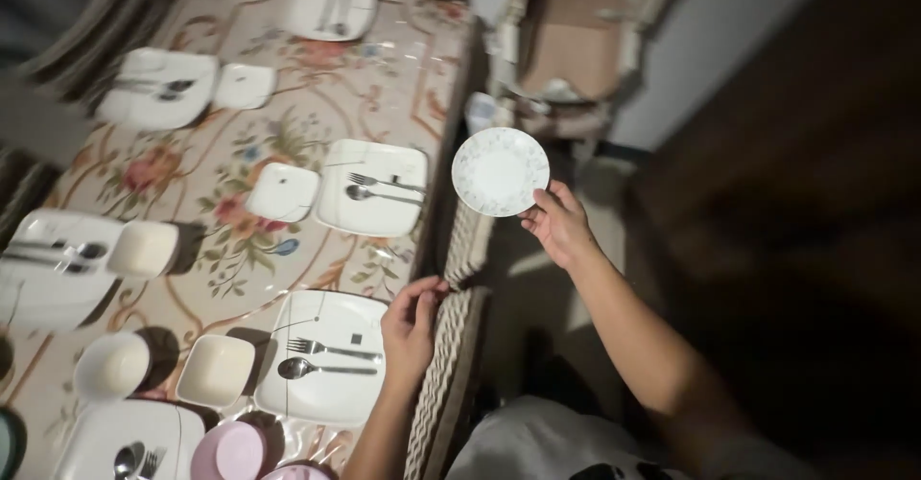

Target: The recorder is setting the dining table with various plates, bowls, and cutlery.

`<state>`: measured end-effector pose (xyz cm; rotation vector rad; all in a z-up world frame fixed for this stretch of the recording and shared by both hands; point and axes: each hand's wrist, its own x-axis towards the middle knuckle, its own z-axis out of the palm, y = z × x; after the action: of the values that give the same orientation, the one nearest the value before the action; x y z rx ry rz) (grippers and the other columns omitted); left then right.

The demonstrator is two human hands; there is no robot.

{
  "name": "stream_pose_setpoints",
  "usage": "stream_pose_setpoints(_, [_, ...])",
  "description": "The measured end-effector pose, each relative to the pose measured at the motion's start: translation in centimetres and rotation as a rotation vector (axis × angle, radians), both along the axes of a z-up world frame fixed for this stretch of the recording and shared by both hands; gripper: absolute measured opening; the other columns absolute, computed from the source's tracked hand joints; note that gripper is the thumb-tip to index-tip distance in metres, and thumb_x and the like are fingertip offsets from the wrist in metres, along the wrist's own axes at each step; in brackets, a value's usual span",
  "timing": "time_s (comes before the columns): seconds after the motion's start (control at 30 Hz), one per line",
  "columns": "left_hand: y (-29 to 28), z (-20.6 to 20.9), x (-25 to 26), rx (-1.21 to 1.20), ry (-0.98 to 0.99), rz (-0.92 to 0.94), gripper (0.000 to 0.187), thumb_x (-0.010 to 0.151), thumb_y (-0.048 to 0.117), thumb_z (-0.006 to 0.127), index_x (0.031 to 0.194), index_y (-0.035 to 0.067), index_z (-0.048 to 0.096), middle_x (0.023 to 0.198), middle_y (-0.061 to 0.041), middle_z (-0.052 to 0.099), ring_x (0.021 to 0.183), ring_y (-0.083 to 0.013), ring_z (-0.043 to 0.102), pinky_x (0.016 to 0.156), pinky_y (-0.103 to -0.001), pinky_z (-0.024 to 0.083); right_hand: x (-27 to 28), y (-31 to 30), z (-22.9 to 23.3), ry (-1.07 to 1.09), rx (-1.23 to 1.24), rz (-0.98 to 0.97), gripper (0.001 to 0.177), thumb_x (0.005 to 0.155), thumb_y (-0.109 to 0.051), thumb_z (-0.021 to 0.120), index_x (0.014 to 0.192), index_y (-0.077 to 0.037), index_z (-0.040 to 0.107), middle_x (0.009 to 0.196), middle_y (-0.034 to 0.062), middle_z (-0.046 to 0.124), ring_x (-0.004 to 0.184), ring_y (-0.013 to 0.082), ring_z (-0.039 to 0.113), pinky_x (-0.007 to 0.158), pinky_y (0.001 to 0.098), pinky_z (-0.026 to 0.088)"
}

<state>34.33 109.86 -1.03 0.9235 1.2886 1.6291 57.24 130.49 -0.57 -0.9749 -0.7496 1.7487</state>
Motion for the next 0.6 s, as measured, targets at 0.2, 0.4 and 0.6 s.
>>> stream_pose_setpoints(0.2, [3.8, -4.2, 0.5, -0.142, -0.177, 0.323, 0.023, 0.101, 0.008, 0.057, 0.116, -0.005, 0.069, 0.107, -0.014, 0.077, 0.099, -0.0173, 0.072, 0.093, -0.03, 0.055, -8.3, 18.3, -7.1, -0.04, -0.013, 0.194, 0.022, 0.102, -0.015, 0.061, 0.123, -0.014, 0.056, 0.102, 0.0061, 0.068, 0.08, 0.0185, 0.065, 0.068, 0.0333, 0.052])
stream_pose_setpoints(0.4, [9.7, -4.1, 4.1, -0.258, -0.204, 0.733, 0.024, 0.101, 0.007, 0.056, 0.115, -0.006, 0.07, 0.106, -0.014, 0.078, 0.099, -0.0182, 0.073, 0.092, -0.03, 0.056, -19.2, 35.0, -15.8, -0.1, -0.205, 0.371, 0.029, 0.097, -0.014, 0.062, 0.124, -0.018, 0.052, 0.099, 0.0033, 0.065, 0.076, 0.0172, 0.065, 0.064, 0.0319, 0.053])
stream_pose_setpoints(0.6, [16.6, -4.2, 6.9, -0.343, -0.173, 0.926, 0.024, 0.1, 0.004, 0.057, 0.116, -0.008, 0.07, 0.106, -0.015, 0.078, 0.098, -0.019, 0.071, 0.092, -0.031, 0.054, -28.9, 44.8, -20.0, -0.193, -0.214, 0.371, 0.028, 0.099, -0.008, 0.063, 0.125, -0.012, 0.055, 0.097, 0.0087, 0.066, 0.071, 0.0163, 0.063, 0.055, 0.0266, 0.054])
